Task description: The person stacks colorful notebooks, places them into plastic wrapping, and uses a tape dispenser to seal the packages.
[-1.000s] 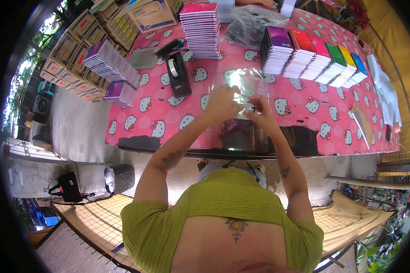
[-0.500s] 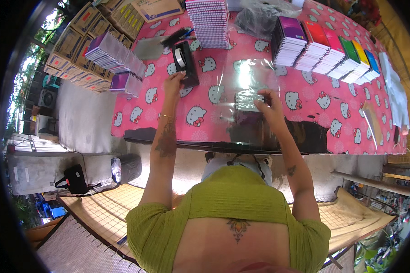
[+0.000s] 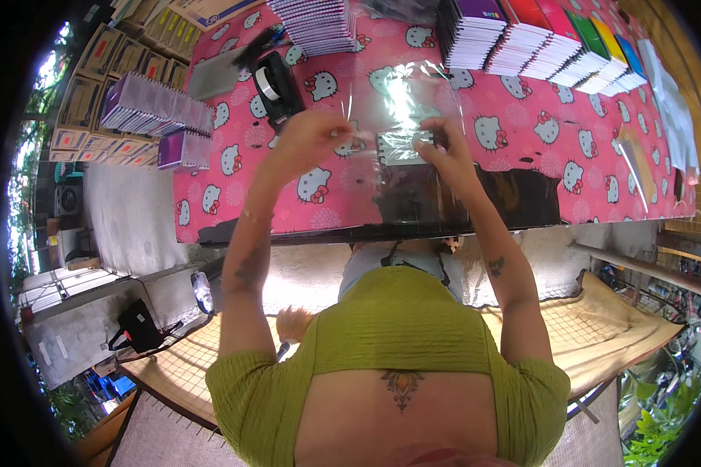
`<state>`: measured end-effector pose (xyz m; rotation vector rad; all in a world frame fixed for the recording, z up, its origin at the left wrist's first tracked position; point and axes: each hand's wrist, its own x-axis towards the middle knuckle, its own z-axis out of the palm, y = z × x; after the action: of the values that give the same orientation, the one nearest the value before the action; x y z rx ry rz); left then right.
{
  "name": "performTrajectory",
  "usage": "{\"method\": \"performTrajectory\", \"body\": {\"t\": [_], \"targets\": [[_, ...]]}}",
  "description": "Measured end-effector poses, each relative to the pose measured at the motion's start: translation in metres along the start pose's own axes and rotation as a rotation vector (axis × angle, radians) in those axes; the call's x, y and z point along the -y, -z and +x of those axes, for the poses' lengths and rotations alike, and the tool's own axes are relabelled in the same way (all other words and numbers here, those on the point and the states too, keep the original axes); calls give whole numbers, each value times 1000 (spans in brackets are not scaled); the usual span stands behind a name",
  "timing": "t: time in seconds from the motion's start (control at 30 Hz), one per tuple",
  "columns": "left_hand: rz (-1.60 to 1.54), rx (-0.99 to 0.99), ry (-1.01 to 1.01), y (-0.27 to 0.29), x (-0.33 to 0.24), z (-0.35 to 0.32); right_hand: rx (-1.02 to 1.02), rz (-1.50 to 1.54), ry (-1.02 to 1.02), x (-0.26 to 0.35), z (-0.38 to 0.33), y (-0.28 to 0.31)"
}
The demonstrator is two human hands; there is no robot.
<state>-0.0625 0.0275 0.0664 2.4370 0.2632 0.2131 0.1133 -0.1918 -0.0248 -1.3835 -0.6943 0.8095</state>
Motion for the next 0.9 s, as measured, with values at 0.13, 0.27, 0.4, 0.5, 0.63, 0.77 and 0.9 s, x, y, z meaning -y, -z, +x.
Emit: {"method": "performTrajectory", "body": {"t": [0.13,0.27,0.4,0.5,0.63,0.77,0.9], "targets": [[284,431,-362,-12,-54,76,7,-20,57,3,3,1],[467,561,-239,-32,-36,125,8,-27,36,9,3,2],[111,747,-66,-48,19,137,67,83,22,11,2,1],[-276,869,55,-58,22,132,75,136,26,9,-1,2],[-193,754,-48,-56,21,121,67,38,80,3,-4,-1],[-52,570,-93,-49,5,107,51,-15,122,4,-6,-6],[12,486,-153,-36,-18,104,34,-36,165,6,-5,-3]]}}
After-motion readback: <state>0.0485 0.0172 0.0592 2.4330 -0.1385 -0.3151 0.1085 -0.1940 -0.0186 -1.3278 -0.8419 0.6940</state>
